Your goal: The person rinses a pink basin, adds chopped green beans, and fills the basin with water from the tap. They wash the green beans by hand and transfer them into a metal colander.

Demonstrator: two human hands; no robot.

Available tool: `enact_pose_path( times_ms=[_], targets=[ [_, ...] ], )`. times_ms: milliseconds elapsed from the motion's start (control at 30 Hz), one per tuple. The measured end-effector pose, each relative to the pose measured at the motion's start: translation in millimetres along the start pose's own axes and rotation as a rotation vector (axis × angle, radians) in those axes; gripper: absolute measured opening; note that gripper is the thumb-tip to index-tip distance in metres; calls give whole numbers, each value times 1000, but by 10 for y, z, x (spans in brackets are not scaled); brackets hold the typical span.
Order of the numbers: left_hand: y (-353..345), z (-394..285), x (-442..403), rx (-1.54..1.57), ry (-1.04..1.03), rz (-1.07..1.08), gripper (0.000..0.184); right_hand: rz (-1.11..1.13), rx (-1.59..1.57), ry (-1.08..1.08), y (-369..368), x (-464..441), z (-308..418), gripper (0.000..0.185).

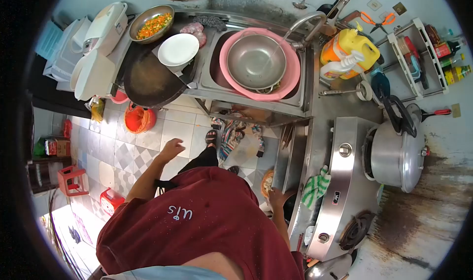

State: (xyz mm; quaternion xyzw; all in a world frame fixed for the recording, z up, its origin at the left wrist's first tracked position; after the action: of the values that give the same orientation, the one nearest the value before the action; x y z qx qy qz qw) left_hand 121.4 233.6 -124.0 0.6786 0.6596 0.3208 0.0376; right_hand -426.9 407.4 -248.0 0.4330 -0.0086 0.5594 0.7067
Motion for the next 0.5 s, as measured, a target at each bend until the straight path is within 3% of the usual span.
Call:
enact_pose_path(
  times_ms=[67,133,267,300,367,467,500],
  targets=[
    [108,732,-66,-45,120,-62,42,4,83,20,44,-121,297,33],
    [358,842,75,115,529,-84,35,6,102,-17,116,-135,727,37],
    [679,1449,146,326,907,-195,19,17,171,-24,142,-242,1200,40],
    [709,1496,153,372,856,-292,18,51,195,-14,118,-276,1243,40],
    [799,1491,39,407,865,-319,18,62,-58,-234,41,-384,1362,38],
    [888,1283,-198,524,711,-371,24,131,77,-174,-8,-321,2184,33],
    [901,1212,-296,550,710,-353,28,142,91,-171,-56,-455,2089,33]
  ],
)
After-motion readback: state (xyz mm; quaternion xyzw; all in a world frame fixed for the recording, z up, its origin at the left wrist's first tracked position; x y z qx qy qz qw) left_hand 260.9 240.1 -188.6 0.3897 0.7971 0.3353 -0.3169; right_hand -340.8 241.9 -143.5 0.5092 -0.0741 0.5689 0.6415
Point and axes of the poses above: each hand's wrist, its own x-axis away from the middle knuckle, its own y-axis out of the back of the hand, z = x × y, the point moved 2 cm from there along -x, towards the middle knuckle, and after that the axes turned 5 degrees about -z, right-handed, at the moved point
